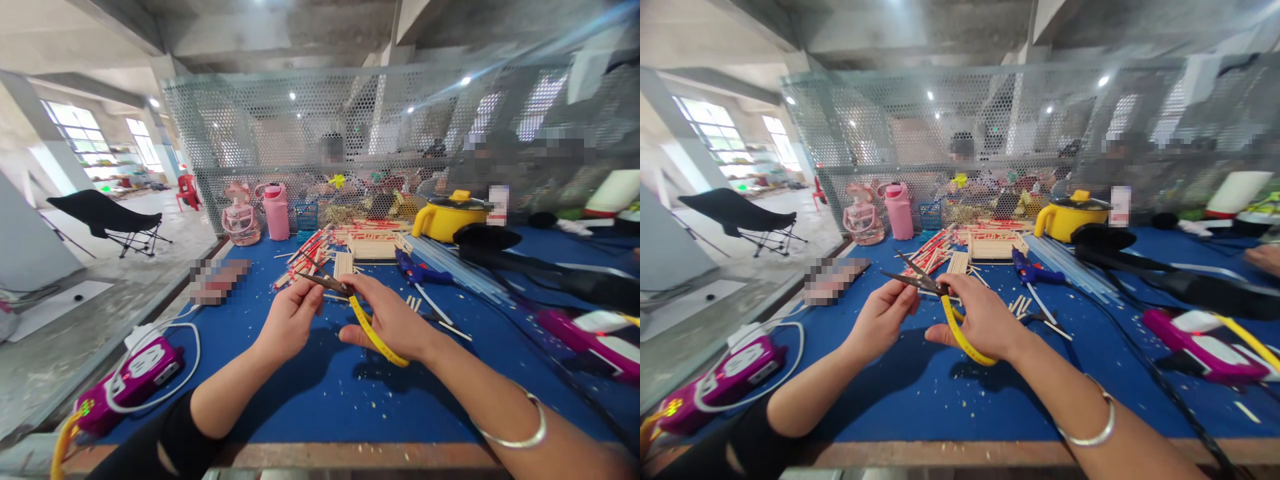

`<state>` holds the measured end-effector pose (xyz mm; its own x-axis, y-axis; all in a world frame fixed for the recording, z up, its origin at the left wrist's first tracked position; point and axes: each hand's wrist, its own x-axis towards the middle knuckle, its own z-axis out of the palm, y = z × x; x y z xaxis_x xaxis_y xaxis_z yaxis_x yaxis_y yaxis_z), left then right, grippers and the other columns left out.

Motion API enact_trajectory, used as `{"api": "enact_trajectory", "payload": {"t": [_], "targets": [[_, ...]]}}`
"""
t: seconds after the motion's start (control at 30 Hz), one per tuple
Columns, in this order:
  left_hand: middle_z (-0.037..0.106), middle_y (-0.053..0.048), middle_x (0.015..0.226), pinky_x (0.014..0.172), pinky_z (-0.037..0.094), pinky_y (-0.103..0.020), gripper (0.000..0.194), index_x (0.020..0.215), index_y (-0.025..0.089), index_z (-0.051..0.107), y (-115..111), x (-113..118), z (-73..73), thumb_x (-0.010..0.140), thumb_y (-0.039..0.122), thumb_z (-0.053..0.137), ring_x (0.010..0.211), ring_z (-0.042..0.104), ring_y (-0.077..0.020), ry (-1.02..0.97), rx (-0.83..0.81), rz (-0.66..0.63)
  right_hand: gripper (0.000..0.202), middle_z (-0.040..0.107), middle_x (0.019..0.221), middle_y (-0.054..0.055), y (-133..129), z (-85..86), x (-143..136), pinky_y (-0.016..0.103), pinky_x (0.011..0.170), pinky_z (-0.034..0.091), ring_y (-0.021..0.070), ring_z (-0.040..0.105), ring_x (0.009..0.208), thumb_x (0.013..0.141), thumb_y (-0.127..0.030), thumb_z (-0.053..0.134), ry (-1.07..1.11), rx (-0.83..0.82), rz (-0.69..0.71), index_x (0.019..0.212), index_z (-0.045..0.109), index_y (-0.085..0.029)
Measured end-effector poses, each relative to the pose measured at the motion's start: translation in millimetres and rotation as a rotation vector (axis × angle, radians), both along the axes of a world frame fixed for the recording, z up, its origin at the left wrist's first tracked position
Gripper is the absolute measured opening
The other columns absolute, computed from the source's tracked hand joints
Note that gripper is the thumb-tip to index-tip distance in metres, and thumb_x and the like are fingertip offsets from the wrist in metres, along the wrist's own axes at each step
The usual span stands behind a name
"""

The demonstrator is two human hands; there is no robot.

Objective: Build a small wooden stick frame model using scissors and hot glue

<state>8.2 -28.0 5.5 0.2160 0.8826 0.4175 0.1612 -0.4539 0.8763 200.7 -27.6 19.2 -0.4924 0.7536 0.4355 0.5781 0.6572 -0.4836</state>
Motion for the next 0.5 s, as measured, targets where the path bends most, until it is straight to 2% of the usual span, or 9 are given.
{"api": "enact_trajectory", "payload": {"t": [0.1, 0.17, 0.3, 0.4, 0.5], "targets": [[0.048, 0.003, 0.060, 0.056, 0.035, -0.021, 0.031, 0.068, 0.016, 0.052, -3, 0, 2.5, 0.091, 0.035, 0.045, 0.058, 0.042, -0.0088, 0.036, 0.049, 0.032, 0.070, 0.062, 0.102, 0.009, -1, -0.3, -4, 0.034, 0.073, 0.046, 0.0214, 0.058, 0.083, 0.064, -0.056, 0.073, 0.061, -0.058, -0.143, 0.115, 0.041, -0.020], [0.049, 0.003, 0.060, 0.057, 0.035, -0.021, 0.032, 0.066, 0.016, 0.052, -4, 1, 3.7, 0.091, 0.034, 0.045, 0.058, 0.043, -0.0089, 0.065, 0.086, 0.054, 0.060, 0.062, 0.088, 0.005, -1, -1.1, -6, 0.029, 0.063, 0.043, 0.0180, 0.056, 0.072, 0.065, -0.056, 0.071, 0.071, -0.099, -0.236, 0.105, 0.043, -0.020], [0.048, 0.003, 0.059, 0.055, 0.035, -0.019, 0.031, 0.067, 0.015, 0.054, -7, 0, 3.5, 0.091, 0.031, 0.045, 0.056, 0.042, -0.0085, 0.103, 0.160, 0.069, 0.036, 0.058, 0.079, 0.002, -3, -2.5, -9, 0.027, 0.060, 0.037, 0.0157, 0.050, 0.066, 0.073, -0.049, 0.065, -0.062, -0.049, -0.215, 0.088, 0.049, -0.021], [0.053, 0.002, 0.063, 0.055, 0.036, -0.018, 0.028, 0.070, 0.014, 0.057, -8, -1, 2.8, 0.091, 0.027, 0.045, 0.057, 0.043, -0.0081, 0.141, 0.238, 0.091, 0.032, 0.057, 0.083, 0.003, -4, -3.2, -10, 0.027, 0.063, 0.036, 0.0167, 0.050, 0.071, 0.074, -0.045, 0.064, -0.066, 0.038, -0.199, 0.088, 0.048, -0.021], [0.055, 0.002, 0.064, 0.056, 0.036, -0.018, 0.024, 0.074, 0.013, 0.061, -9, -3, 2.2, 0.090, 0.023, 0.045, 0.058, 0.043, -0.0078, 0.200, 0.316, 0.102, 0.026, 0.056, 0.080, 0.002, -5, -4.5, -12, 0.026, 0.062, 0.034, 0.0163, 0.048, 0.069, 0.073, -0.038, 0.062, -0.062, 0.042, -0.243, 0.083, 0.045, -0.021]]}}
